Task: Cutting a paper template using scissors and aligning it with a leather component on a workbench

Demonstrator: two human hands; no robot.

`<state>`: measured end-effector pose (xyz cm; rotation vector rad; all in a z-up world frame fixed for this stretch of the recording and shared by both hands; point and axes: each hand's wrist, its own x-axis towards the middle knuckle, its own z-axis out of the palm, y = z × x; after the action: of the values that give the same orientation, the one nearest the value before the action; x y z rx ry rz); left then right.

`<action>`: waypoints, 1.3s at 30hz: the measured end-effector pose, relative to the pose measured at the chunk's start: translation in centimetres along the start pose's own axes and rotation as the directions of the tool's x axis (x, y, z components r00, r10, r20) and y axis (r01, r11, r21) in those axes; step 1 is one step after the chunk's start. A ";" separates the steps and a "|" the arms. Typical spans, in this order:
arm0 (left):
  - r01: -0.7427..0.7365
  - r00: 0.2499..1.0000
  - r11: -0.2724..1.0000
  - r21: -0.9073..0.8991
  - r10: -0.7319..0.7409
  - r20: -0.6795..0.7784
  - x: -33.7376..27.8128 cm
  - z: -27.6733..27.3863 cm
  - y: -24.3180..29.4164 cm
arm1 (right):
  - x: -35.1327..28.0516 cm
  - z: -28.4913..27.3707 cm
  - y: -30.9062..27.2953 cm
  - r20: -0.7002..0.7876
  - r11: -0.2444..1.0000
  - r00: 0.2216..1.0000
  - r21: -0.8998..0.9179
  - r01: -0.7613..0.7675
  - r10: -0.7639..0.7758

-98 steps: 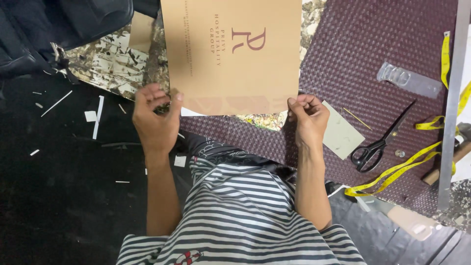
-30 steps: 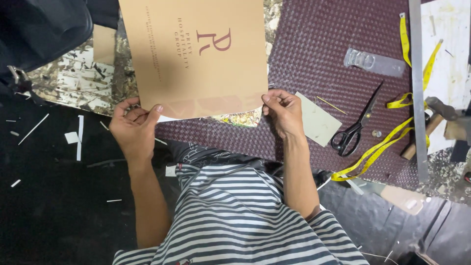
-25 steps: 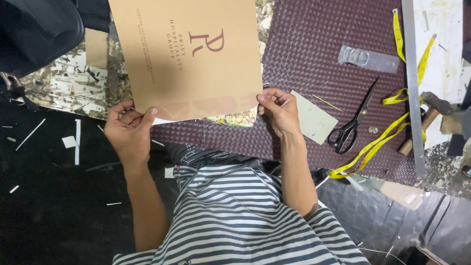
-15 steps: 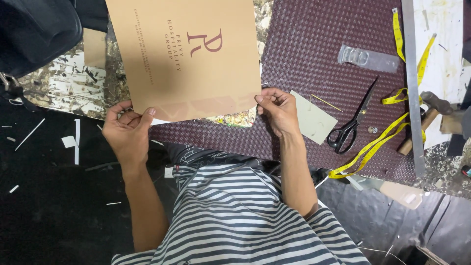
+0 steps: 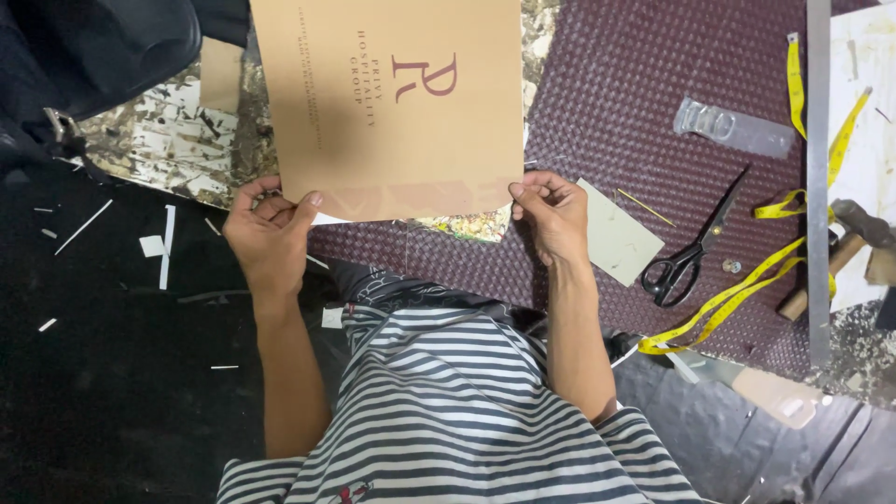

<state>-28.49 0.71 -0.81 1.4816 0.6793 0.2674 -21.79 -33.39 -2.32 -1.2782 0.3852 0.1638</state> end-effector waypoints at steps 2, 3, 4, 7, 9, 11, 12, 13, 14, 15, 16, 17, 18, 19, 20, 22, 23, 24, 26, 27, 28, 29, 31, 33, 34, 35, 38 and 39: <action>-0.010 1.000 1.000 -0.004 0.010 -0.001 0.0 0.3 0.3 | 0.1 -0.1 0.2 -0.016 1.000 1.000 -0.015 0.008 -0.008; -0.011 1.000 1.000 -0.003 0.011 -0.007 0.0 0.1 0.0 | 0.0 -0.2 0.3 -0.011 1.000 1.000 -0.015 0.005 -0.005; -0.013 1.000 1.000 -0.007 0.013 -0.008 0.1 0.0 -0.3 | 0.0 -0.2 0.4 -0.017 1.000 1.000 -0.017 0.013 -0.013; -0.007 1.000 1.000 -0.007 0.007 -0.009 0.1 0.2 0.1 | 0.0 -0.2 0.6 -0.023 0.999 0.999 -0.020 0.025 -0.026; 0.003 1.000 1.000 -0.001 -0.003 -0.007 -0.1 0.3 0.5 | 0.0 -0.2 0.6 -0.025 0.999 0.999 -0.021 0.029 -0.029; 0.005 1.000 1.000 0.002 -0.005 -0.008 -0.2 0.4 0.9 | -0.1 -0.2 0.7 -0.026 0.999 0.999 -0.017 0.036 -0.037; 0.005 1.000 1.000 0.001 -0.005 -0.008 -0.2 0.4 0.7 | -0.1 -0.2 0.6 -0.027 0.999 0.999 -0.017 0.037 -0.037; 0.005 1.000 1.000 0.000 -0.005 -0.010 -0.1 0.4 0.6 | -0.2 -0.1 0.5 -0.032 0.999 0.999 -0.018 0.040 -0.041; 0.006 1.000 1.000 -0.002 -0.006 -0.013 -0.1 0.3 0.5 | -0.2 0.0 0.5 -0.037 0.999 0.998 -0.020 0.044 -0.045; 0.007 1.000 1.000 -0.003 -0.007 -0.010 -0.1 0.2 0.5 | -0.4 0.2 0.4 -0.040 0.999 0.998 -0.021 0.045 -0.046; -0.009 1.000 1.000 0.016 0.009 -0.005 -0.2 0.1 0.6 | -0.5 0.5 0.4 -0.051 0.995 0.995 -0.056 0.078 -0.081; -0.023 1.000 0.999 0.034 0.023 0.006 -0.2 0.1 0.6 | -0.7 0.6 0.2 -0.066 0.989 0.991 -0.093 0.111 -0.117; -0.020 1.000 0.999 0.033 0.020 0.015 -0.2 0.0 0.5 | -1.2 1.0 -0.2 -0.074 0.989 0.990 -0.096 0.112 -0.119; -0.035 0.999 0.999 0.040 0.035 0.006 -0.1 0.0 0.4 | -1.7 1.4 -0.6 -0.082 0.938 0.958 -0.239 0.250 -0.276; -0.050 0.999 0.998 0.047 0.051 -0.002 -0.1 0.0 0.3 | -2.2 1.8 -1.0 -0.065 0.848 0.903 -0.377 0.371 -0.424; -0.058 0.998 0.997 0.050 0.058 0.006 0.3 -0.2 -0.2 | -3.5 3.1 -2.7 0.000 0.701 0.837 -0.547 0.459 -0.548; -0.065 0.998 0.996 0.057 0.065 0.001 0.4 -0.4 -0.5 | -4.2 3.8 -3.5 0.099 0.518 0.765 -0.681 0.518 -0.636; -0.063 0.998 0.996 0.056 0.062 0.012 0.1 -0.2 0.0 | -4.5 3.9 -3.6 0.091 0.515 0.765 -0.687 0.512 -0.638; -0.054 0.999 0.997 0.052 0.054 0.000 -0.3 0.2 1.1 | -4.8 4.2 -3.6 0.169 0.364 0.719 -0.772 0.521 -0.674; -0.053 0.999 0.997 0.051 0.053 0.008 -0.2 0.1 0.7 | -5.3 4.3 -3.4 0.163 0.362 0.719 -0.776 0.517 -0.676; -0.056 0.998 0.997 0.051 0.056 0.010 0.0 0.0 0.4 | -5.7 4.4 -3.3 0.170 0.365 0.728 -0.776 0.514 -0.664; -0.059 0.998 0.997 0.053 0.058 0.011 0.1 -0.2 0.1 | -6.1 4.6 -3.1 0.178 0.370 0.738 -0.775 0.512 -0.651; -0.059 0.998 0.997 0.046 0.059 0.011 0.1 -0.1 -0.1 | -6.0 3.8 -1.7 0.178 0.342 0.716 -0.785 0.517 -0.675; -0.059 0.998 0.997 0.042 0.059 0.009 0.0 -0.2 -0.2 | -6.0 3.7 -1.1 0.179 0.316 0.695 -0.793 0.521 -0.697; -0.059 0.998 0.997 0.046 0.058 0.013 0.0 -0.2 -0.2 | -6.1 3.9 -1.2 0.176 0.323 0.689 -0.785 0.529 -0.703; -0.061 0.998 0.997 0.050 0.060 0.015 0.1 -0.3 -0.1 | -6.0 4.2 -1.3 0.175 0.329 0.682 -0.775 0.540 -0.710; -0.054 0.998 0.996 0.065 0.054 0.015 -0.3 0.0 0.9 | -5.8 3.8 -0.5 0.176 0.332 0.679 -0.768 0.547 -0.713; -0.053 0.999 0.996 0.065 0.052 0.016 -0.3 0.0 0.9 | -5.8 3.7 -0.5 0.175 0.332 0.680 -0.769 0.546 -0.712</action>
<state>-28.50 0.60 0.12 1.5644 0.6438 0.2772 -26.30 -29.42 1.15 -2.2624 -0.1065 -0.5661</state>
